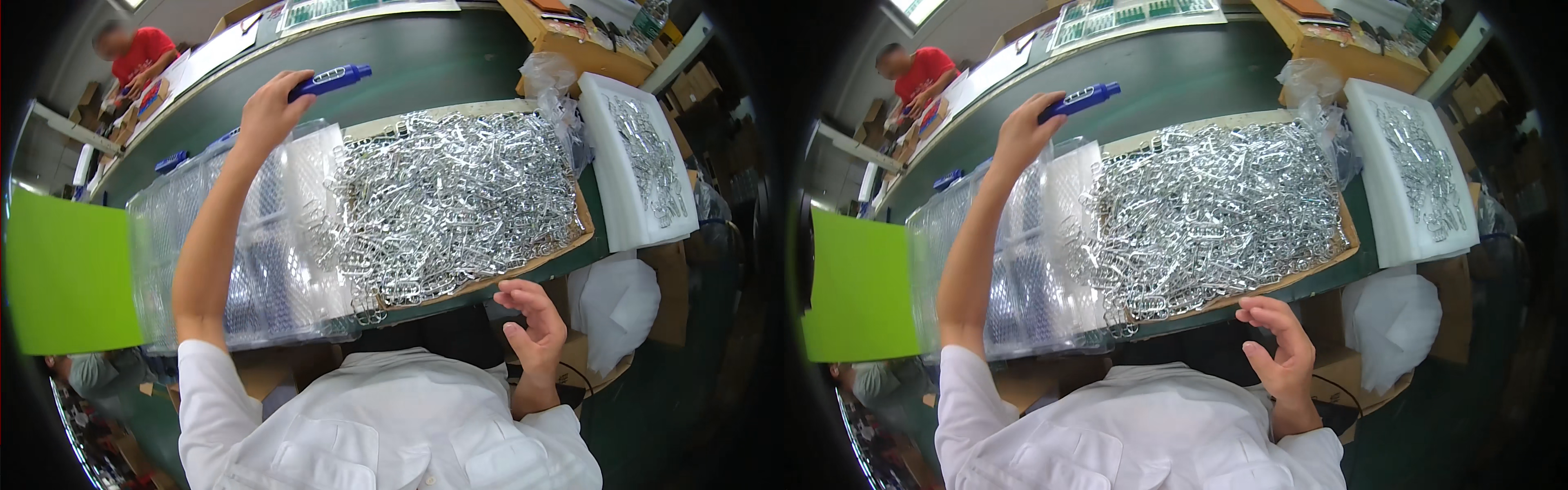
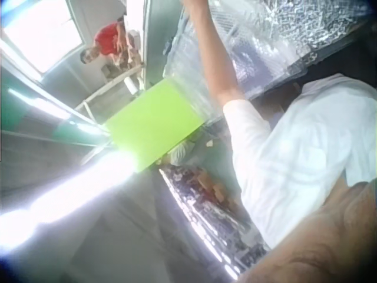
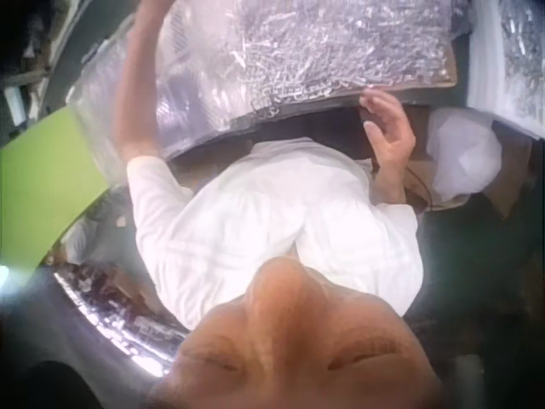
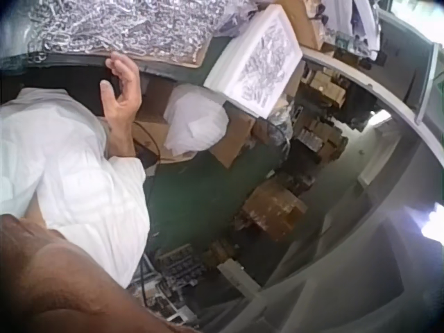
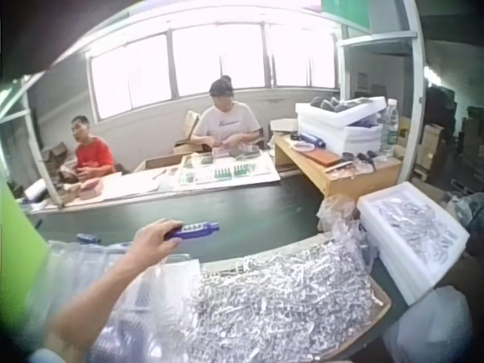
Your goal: The person repeatedly picks up a metal cable tie from a tray and inserts it into a blue handheld tool. They manipulate the tool to secure the tie and then place the finished unit into a cardboard box. The process is repeated continuously throughout the video.
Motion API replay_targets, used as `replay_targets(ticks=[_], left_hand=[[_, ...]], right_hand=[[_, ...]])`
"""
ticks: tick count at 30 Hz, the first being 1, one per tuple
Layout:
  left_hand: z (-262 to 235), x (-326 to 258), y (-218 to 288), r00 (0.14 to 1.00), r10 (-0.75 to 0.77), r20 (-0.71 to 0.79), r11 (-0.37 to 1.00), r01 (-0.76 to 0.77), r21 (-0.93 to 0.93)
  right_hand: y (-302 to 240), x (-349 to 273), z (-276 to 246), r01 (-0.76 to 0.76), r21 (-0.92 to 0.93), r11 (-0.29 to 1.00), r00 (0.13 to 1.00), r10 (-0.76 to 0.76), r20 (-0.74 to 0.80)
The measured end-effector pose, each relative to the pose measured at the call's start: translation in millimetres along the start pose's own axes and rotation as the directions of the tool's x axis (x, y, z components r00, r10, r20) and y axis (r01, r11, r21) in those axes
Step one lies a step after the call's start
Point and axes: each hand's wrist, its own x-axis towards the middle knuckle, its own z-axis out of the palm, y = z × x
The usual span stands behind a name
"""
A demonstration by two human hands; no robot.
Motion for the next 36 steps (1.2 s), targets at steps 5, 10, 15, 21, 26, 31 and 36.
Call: replay_targets(ticks=[5, 10, 15, 21, 26, 31, 36], left_hand=[[88, 48, -56, 0.953, -0.108, 0.284, 0.981, 0.055, 0.187], [51, 11, -57, 0.994, 0.005, 0.113, 0.971, -0.032, 0.238], [-102, -122, -8, 0.967, 0.129, -0.220, 0.969, -0.076, 0.233], [-185, -403, -10, 0.774, -0.382, -0.505, 0.908, 0.415, -0.050], [-178, -595, 19, 0.022, -0.766, -0.643, 0.473, 0.697, -0.540], [-111, -810, 40, -0.285, -0.930, -0.234, -0.106, 0.814, -0.572], [-1, -912, 108, -0.146, -0.893, 0.426, -0.021, 0.958, 0.286]], right_hand=[[-2, -5, 0, -0.038, -0.117, 0.992, 0.989, 0.021, -0.143], [-19, 39, 11, 0.057, -0.459, 0.887, 0.963, -0.171, -0.210], [-30, 162, 32, 0.435, -0.761, 0.481, 0.857, -0.480, 0.187], [31, 283, 74, 0.384, -0.923, 0.031, 0.923, 0.015, 0.385], [73, 325, 3, 0.376, -0.891, 0.254, 0.909, 0.088, 0.408], [44, 331, -24, 0.329, -0.941, 0.077, 0.944, -0.006, 0.330], [-2, 253, 2, 0.302, -0.921, 0.245, 0.953, -0.100, 0.286]])
